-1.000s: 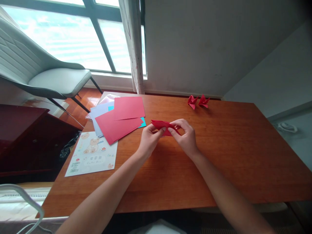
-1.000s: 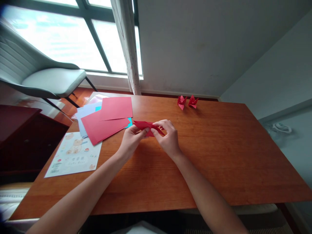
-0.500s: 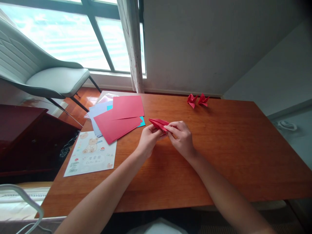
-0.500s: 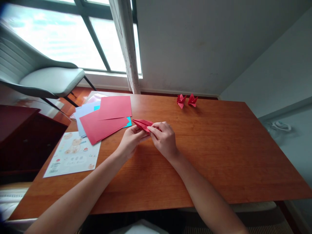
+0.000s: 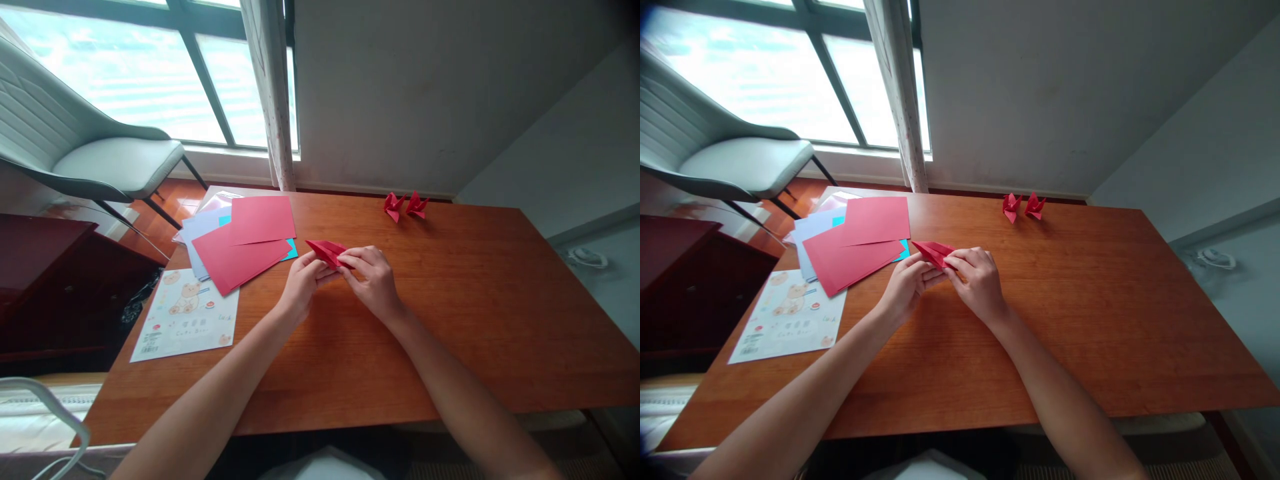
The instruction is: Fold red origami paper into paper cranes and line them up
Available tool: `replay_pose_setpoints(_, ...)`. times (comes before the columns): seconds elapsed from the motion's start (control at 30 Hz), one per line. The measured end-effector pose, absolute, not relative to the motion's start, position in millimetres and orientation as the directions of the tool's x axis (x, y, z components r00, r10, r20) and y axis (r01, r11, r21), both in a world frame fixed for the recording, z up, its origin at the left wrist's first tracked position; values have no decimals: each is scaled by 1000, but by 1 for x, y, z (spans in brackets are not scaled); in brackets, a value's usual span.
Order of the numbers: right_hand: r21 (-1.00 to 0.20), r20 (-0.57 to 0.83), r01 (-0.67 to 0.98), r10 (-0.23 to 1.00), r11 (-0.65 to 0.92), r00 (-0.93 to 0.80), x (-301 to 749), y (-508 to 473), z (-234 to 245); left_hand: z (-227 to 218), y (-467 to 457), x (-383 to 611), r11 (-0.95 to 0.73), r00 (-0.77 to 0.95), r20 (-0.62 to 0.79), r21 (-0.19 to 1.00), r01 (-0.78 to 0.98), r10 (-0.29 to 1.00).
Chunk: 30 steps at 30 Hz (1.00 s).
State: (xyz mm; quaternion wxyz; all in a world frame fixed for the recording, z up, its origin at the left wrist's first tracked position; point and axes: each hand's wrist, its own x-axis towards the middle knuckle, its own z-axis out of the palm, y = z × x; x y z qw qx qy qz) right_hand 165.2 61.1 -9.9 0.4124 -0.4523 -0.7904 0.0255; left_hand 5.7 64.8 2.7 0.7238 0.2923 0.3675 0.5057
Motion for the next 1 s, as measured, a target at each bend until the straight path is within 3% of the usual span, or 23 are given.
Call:
replay_pose_setpoints(0.6, -554, 572, 635, 800, 539, -180, 167, 62, -11, 3, 62, 11, 237, 222, -166, 906, -351, 961)
replay_pose_setpoints(1.0, -859, 380, 384, 924, 338, 37, 168, 66, -10, 3, 63, 7, 268, 246, -191, 904, -334, 950)
